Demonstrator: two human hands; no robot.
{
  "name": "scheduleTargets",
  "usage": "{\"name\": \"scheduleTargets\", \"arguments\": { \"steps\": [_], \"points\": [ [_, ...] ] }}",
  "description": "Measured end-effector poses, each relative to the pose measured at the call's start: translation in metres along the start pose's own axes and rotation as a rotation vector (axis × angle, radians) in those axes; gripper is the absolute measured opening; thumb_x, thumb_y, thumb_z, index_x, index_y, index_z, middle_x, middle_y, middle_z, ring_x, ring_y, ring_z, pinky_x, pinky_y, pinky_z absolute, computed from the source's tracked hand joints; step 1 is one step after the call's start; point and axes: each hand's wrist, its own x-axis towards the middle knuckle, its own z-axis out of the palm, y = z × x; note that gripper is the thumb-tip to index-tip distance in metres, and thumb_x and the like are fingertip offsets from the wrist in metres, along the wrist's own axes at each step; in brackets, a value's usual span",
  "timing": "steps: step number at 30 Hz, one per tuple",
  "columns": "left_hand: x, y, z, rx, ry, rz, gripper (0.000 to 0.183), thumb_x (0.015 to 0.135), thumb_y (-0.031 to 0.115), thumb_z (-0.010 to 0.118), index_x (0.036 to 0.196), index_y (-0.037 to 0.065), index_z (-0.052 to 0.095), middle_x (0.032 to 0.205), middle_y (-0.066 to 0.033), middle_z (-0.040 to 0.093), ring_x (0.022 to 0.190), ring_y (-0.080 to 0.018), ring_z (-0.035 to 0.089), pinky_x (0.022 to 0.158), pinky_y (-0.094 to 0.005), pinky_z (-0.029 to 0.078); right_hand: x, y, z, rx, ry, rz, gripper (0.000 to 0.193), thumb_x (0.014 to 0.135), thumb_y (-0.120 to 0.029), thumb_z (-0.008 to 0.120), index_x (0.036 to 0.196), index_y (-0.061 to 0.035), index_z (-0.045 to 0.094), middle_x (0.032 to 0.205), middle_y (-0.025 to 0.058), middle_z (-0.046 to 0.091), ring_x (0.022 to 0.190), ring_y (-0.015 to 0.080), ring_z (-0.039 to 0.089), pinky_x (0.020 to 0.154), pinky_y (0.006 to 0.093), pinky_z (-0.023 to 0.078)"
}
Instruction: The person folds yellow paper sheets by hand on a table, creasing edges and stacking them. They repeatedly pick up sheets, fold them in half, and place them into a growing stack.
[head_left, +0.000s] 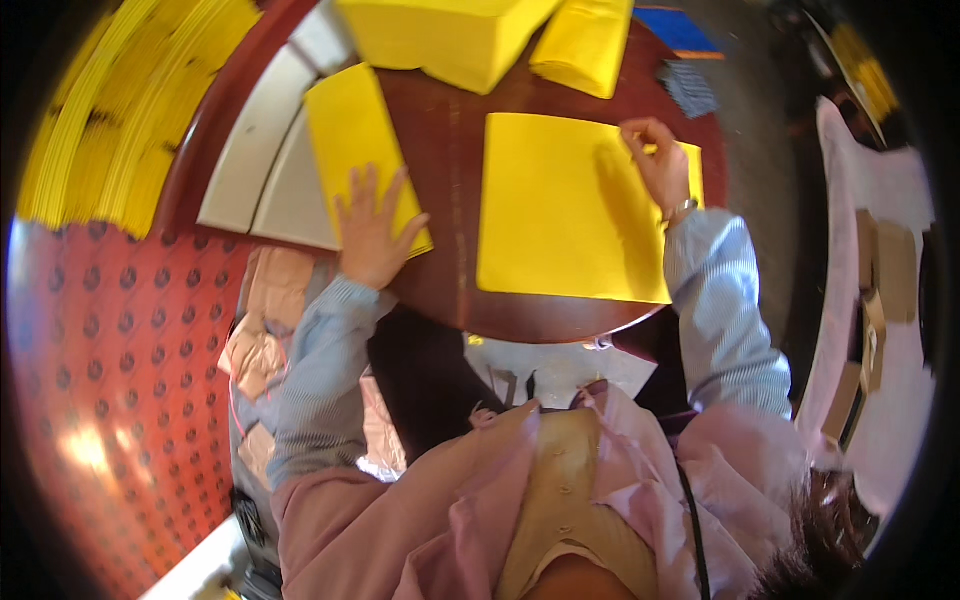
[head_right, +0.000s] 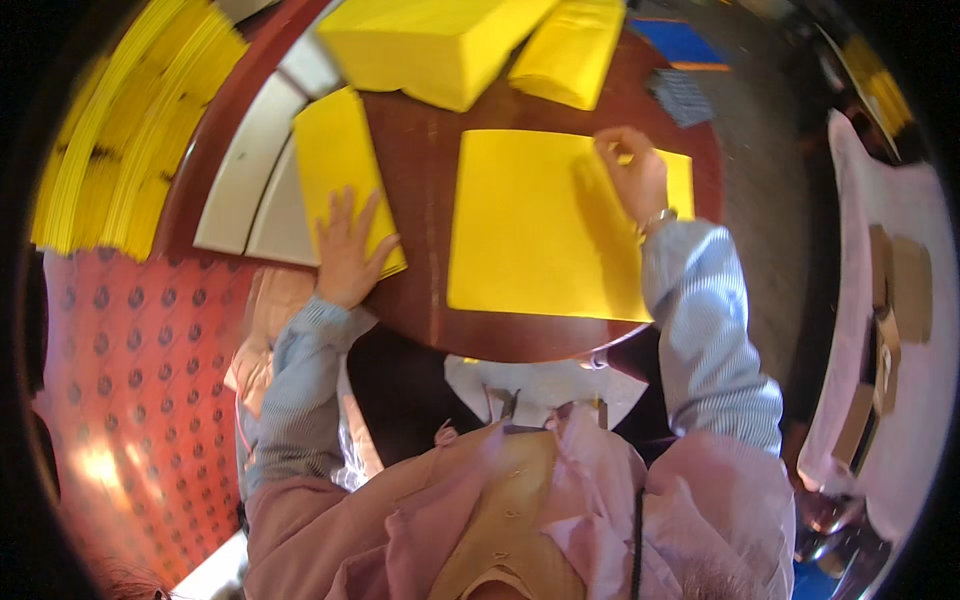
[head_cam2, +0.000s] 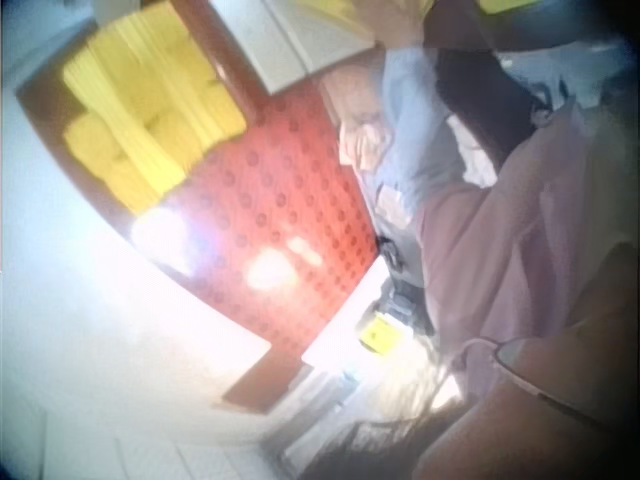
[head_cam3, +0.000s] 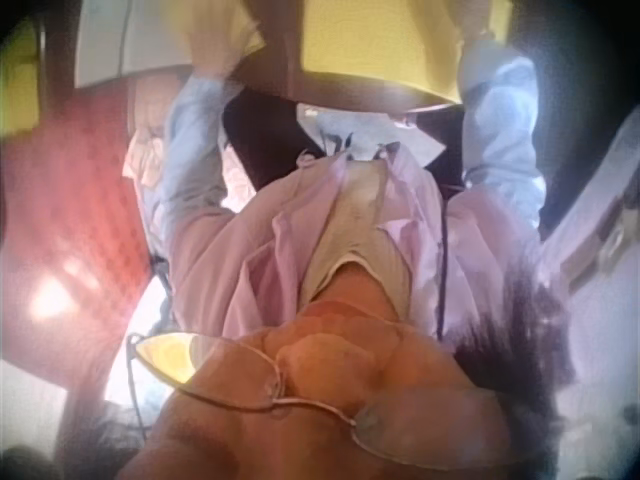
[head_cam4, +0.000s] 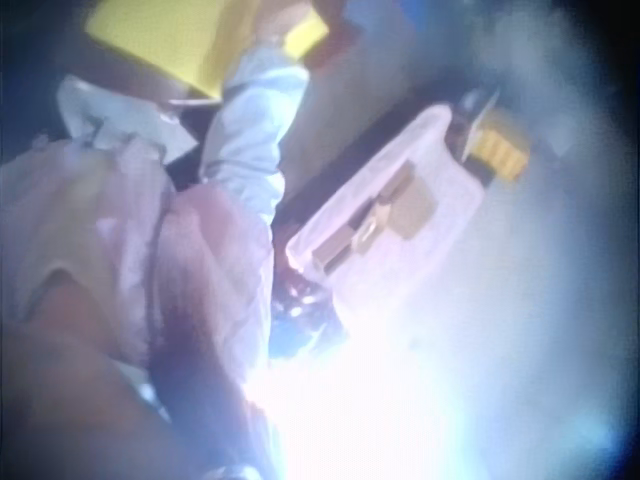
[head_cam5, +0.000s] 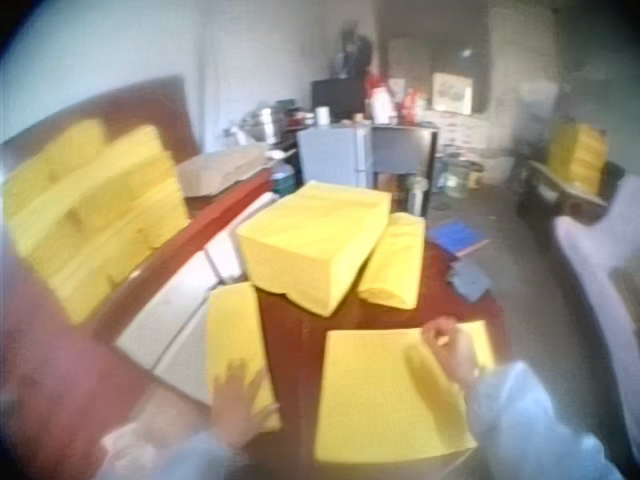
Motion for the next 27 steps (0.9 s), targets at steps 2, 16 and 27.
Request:
{"name": "scheduleTargets", "arguments": {
  "steps": [2,16,27],
  "points": [
    [-0.001,-0.003,0.0,-0.024,-0.021,-0.008,0.076,0.102,0.052,0.064,0.167,0.023,0.035,0.174,-0.0217,0.022,0.162,-0.0445,0.014,0.124,-0.07,0.015,0.039,0.064,-0.041,-0.2,0.101,-0.013,0.032,0.102,-0.023,0.069,0.129,-0.006,0.069,0.129,0.0149,0.07,0.118,0.0309,0.069,0.1,0.0408,0.056],
    [-0.007,0.093,-0.054,-0.092,0.072,0.02,0.078,0.101,0.036,0.065,0.166,0.007,0.034,0.175,-0.0234,0.019,0.163,-0.0449,0.008,0.129,-0.0596,0.006,0.11,0.175,-0.059,-0.974,0.071,0.076,0.036,0.111,-0.036,0.058,0.144,-0.0242,0.067,0.145,0.0035,0.065,0.14,0.0259,0.054,0.116,0.0415,0.045],
    [0.011,0.248,0.033,-0.318,0.013,0.107,0.08,0.099,0.038,0.07,0.162,0.002,0.037,0.169,-0.0298,0.029,0.158,-0.051,0.021,0.126,-0.0636,0.018,0.132,0.172,-0.08,-0.413,0.221,0.122,0.029,0.089,-0.035,0.081,0.102,-0.0101,0.076,0.108,0.011,0.077,0.106,0.0357,0.071,0.096,0.0529,0.048]
  ]
}}
